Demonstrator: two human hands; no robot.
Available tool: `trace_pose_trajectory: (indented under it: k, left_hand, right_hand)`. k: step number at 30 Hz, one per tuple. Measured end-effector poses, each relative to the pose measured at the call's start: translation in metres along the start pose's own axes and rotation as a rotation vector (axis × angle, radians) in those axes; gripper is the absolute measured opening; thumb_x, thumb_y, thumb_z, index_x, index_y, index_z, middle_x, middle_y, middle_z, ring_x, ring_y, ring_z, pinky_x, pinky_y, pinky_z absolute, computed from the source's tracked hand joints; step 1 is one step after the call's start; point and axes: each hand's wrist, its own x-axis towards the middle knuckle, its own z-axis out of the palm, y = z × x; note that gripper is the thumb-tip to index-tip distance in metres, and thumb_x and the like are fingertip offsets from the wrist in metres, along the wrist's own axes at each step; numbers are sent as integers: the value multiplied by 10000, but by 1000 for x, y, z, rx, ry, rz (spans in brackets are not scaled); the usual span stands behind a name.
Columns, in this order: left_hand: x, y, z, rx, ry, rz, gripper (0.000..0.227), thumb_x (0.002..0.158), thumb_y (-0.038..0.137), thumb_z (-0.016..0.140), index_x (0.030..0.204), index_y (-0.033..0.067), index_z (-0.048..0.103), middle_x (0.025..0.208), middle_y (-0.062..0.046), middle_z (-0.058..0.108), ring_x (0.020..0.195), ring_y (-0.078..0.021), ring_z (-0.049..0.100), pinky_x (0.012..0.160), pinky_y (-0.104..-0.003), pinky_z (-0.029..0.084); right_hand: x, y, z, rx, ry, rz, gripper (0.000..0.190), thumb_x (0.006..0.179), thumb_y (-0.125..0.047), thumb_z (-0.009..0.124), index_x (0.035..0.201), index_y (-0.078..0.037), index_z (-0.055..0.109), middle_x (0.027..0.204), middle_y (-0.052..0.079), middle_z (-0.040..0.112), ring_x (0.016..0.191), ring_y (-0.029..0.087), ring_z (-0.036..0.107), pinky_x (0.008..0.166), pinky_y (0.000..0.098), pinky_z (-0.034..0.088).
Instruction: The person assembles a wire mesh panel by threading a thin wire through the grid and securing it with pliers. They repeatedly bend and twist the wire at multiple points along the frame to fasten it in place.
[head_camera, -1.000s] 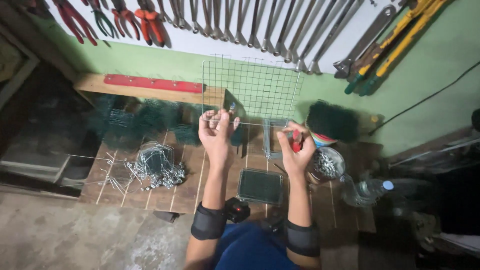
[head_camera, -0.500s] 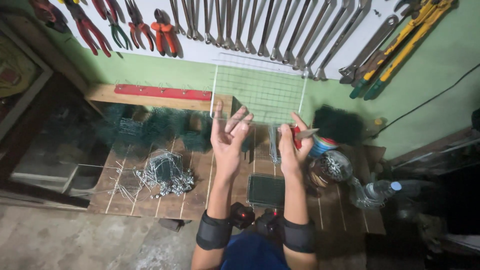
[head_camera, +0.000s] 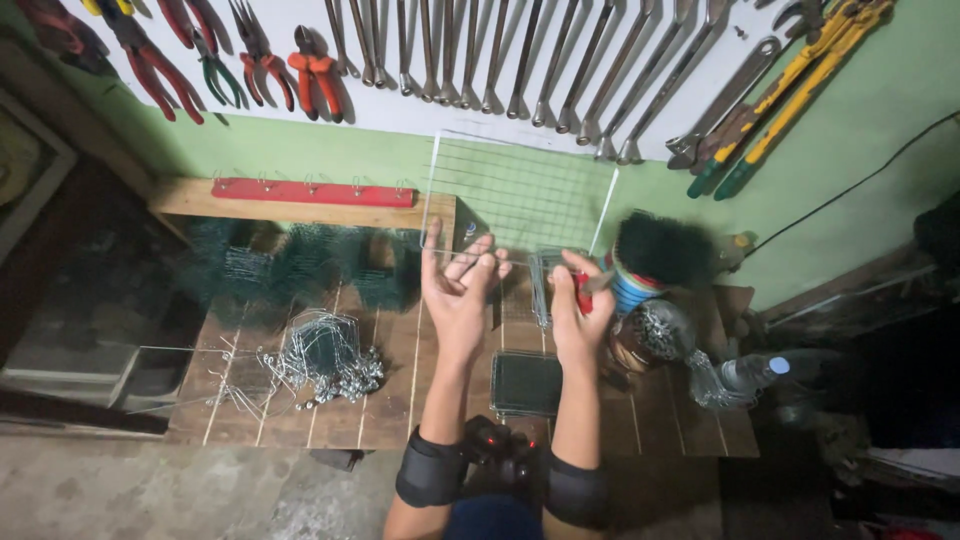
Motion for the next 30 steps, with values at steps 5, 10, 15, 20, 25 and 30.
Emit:
trace_pose_trajectory:
  k: [5,10,15,20,25,30]
  left_hand:
    - [-16,15,14,104,-8,90,1009,975,-78,581,1644,218,-114,1255,-254,643,989,-221,708,832,-326,624]
    - [-16,7,2,371,-87,181,607,1064,-55,554,1634,10,355,1448,-230,625,1074,-161,676,932,-300,580]
    - [-4,14,-20,319,-344,159,479,1028,-73,630,1500,-55,547,1482,-209,619,1202,-157,627,1056,-322,552]
    - [0,26,-26,292,-398,72,503,1010,-64,621,1500,-46,509,1506,-203,581,1203,-196,670,1049,-316,553]
    - [5,38,-26,269,-381,-22,454,1016,-47,607,1463,-68,530,1509,-201,571,1148,-220,715,959,-315,617]
    - [4,41,-28,238,-383,-50,443,1015,-42,614,1450,-71,537,1515,-187,563,1125,-199,721,957,-312,619]
  right_hand:
    - [-11,11,-9,-6,6,-35,205,1033,-83,655,1222,-3,673,865,1,676,616,-5,482,533,163,372]
    - [-18,-10,4,22,-9,-77,135,1040,-61,636,1160,-6,665,818,14,663,550,4,466,472,177,338]
    - [-19,-12,13,116,-32,-87,115,1035,-31,641,1147,-13,651,786,4,625,536,3,457,472,182,342]
    - [-21,-13,23,62,-13,-36,123,1017,-11,640,1140,-11,648,818,14,655,549,7,476,466,187,359]
    - [-19,-3,28,121,-62,-55,137,1022,-21,635,1158,-21,650,795,10,650,541,2,462,464,178,340]
    - [-28,1,29,106,-29,-111,126,1026,2,638,1150,-13,652,816,18,650,553,7,479,479,184,348]
